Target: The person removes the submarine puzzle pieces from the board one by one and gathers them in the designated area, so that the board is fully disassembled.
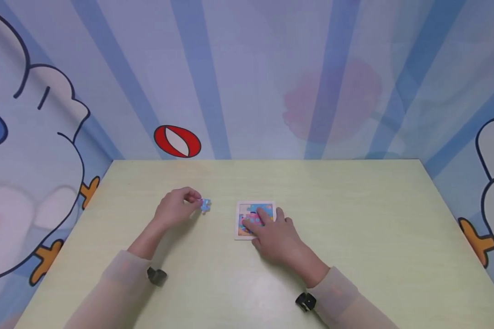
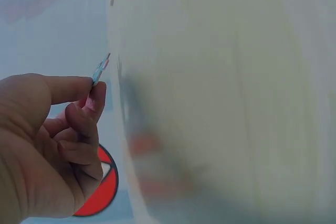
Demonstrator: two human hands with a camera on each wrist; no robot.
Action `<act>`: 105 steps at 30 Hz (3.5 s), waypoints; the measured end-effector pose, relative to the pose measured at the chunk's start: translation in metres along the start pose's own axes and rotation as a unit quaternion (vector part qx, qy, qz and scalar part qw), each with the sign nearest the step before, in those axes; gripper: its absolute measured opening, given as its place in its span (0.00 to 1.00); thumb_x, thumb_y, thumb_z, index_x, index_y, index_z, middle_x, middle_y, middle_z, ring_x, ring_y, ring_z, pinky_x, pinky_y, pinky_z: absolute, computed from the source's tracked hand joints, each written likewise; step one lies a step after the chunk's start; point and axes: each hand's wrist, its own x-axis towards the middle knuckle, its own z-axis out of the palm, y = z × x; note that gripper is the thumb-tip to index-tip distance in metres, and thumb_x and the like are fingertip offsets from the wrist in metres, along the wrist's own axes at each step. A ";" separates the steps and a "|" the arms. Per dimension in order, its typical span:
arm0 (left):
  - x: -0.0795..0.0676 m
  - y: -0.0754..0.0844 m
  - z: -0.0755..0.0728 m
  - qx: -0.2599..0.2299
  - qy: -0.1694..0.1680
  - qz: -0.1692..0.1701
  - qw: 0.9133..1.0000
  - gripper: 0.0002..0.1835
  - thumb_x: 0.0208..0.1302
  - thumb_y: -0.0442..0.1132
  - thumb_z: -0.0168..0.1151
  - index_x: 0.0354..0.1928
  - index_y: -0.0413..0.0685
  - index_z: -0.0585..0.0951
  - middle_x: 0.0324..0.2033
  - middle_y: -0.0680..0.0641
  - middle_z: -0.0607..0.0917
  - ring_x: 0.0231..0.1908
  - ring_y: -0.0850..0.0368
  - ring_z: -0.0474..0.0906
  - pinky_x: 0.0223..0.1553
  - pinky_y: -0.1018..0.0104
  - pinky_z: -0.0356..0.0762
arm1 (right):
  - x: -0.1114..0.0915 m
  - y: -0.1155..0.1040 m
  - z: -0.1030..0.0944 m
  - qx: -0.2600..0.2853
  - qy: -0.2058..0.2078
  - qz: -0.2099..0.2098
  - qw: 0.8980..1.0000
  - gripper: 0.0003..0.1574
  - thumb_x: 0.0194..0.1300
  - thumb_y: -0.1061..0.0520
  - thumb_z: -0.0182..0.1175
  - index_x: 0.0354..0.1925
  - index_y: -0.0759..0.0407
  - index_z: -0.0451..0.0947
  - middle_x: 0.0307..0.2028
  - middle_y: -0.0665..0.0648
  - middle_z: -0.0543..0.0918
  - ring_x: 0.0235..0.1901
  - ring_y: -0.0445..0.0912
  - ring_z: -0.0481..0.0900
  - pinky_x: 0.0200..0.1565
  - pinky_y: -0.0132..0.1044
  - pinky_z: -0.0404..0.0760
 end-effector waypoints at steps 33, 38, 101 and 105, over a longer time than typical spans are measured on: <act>0.001 -0.035 -0.019 0.036 0.001 -0.030 0.999 0.14 0.72 0.47 0.63 0.51 0.48 0.85 0.41 0.47 0.86 0.42 0.48 0.81 0.46 0.51 0.76 | 0.002 0.001 0.004 0.006 -0.014 0.017 1.000 0.31 0.78 0.45 0.54 0.75 0.43 0.70 0.74 0.68 0.66 0.65 0.82 0.64 0.55 0.69 0.75; 0.001 -0.024 -0.014 0.036 -0.004 -0.014 0.999 0.13 0.71 0.48 0.62 0.50 0.50 0.85 0.41 0.49 0.86 0.42 0.50 0.81 0.45 0.51 0.76 | 0.001 0.003 0.007 0.020 -0.006 0.023 1.000 0.33 0.77 0.46 0.55 0.76 0.42 0.68 0.75 0.69 0.63 0.65 0.81 0.64 0.56 0.69 0.74; 0.008 0.093 0.076 0.066 -0.074 0.060 0.993 0.13 0.63 0.52 0.74 0.42 0.54 0.86 0.35 0.59 0.85 0.35 0.60 0.80 0.36 0.59 0.76 | -0.013 0.015 -0.002 0.017 -0.032 0.024 0.999 0.37 0.78 0.41 0.55 0.78 0.48 0.64 0.77 0.67 0.61 0.67 0.84 0.59 0.58 0.70 0.71; 0.007 0.092 0.075 0.055 -0.061 0.066 0.994 0.10 0.64 0.50 0.73 0.41 0.55 0.86 0.31 0.60 0.85 0.33 0.62 0.80 0.34 0.60 0.76 | -0.013 0.014 -0.003 0.017 -0.032 0.024 0.999 0.36 0.78 0.41 0.55 0.78 0.48 0.65 0.77 0.67 0.61 0.67 0.84 0.59 0.58 0.70 0.71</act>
